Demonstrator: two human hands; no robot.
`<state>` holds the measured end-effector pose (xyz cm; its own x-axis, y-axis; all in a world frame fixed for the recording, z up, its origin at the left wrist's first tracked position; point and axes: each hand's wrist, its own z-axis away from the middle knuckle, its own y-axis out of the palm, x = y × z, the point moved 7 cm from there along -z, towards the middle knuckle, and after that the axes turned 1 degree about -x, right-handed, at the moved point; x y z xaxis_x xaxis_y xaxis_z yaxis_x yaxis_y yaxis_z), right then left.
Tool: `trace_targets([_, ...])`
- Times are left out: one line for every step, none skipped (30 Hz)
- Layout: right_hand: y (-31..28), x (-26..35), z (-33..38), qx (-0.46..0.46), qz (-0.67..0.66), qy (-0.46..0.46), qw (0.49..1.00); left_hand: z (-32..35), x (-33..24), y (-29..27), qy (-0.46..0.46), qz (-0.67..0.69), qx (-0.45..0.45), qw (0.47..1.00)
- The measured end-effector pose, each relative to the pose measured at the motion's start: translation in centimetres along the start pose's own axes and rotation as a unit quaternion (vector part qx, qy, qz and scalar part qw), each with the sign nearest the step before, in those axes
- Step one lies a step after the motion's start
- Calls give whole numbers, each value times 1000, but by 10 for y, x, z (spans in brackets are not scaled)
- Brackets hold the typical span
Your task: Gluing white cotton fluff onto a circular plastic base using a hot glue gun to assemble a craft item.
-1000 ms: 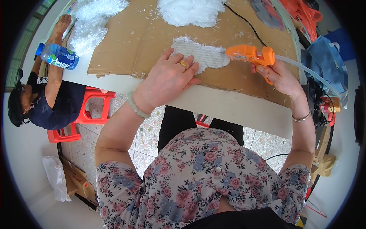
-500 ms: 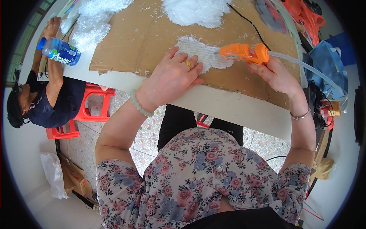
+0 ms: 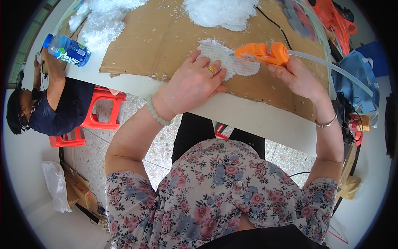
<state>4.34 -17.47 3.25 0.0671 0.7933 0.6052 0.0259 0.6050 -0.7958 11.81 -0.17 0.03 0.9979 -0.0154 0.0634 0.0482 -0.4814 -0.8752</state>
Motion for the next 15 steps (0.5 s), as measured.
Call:
trace_targets([1, -2, -1, 10, -3, 7, 1000, 0, 0, 0, 1, -1, -1, 1000])
trace_targets([2, -4, -2, 20, -6, 15, 1000, -1, 0, 0, 0, -1, -2, 1000])
trace_targets([2, -3, -4, 20, -7, 14, 1000, 0, 0, 0, -1, -1, 0, 1000])
trace_targets([3, -3, -6, 30, -6, 22, 999, 0, 0, 0, -1, 0, 1, 1000])
trace_targets([5, -3, -7, 40, -5, 31, 999, 0, 0, 0, -2, -1, 1, 1000])
trace_targets([6, -1, -9, 40, -5, 30, 999, 0, 0, 0, -1, 0, 3, 1000])
trace_targets([5, 2, -10, 28, -3, 23, 999, 0, 0, 0, 0, 1, 4, 1000])
trace_targets([5, 5, -11, 16, -1, 16, 1000, 0, 0, 0, -1, 0, 4, 1000])
trace_targets([5, 5, -13, 16, -1, 15, 1000, 0, 0, 0, -1, 0, 3, 1000])
trace_targets([6, 4, -14, 18, 10, 25, 999, 0, 0, 0, -1, 0, 1, 1000])
trace_targets([7, 3, -16, 20, 20, 34, 999, 0, 0, 1, -2, -1, 0, 1000])
trace_targets([7, 3, -18, 20, 20, 33, 999, 0, 0, 1, 0, -2, 0, 1000])
trace_targets([7, 2, -19, 20, 15, 36, 999, 1, -1, 1, 2, -3, 1, 1000])
trace_targets([8, 2, -20, 19, 10, 38, 999, 1, 0, 0, 2, -3, 1, 1000])
trace_targets([8, 3, -21, 20, 10, 38, 999, 1, 0, 1, 3, -5, 2, 1000])
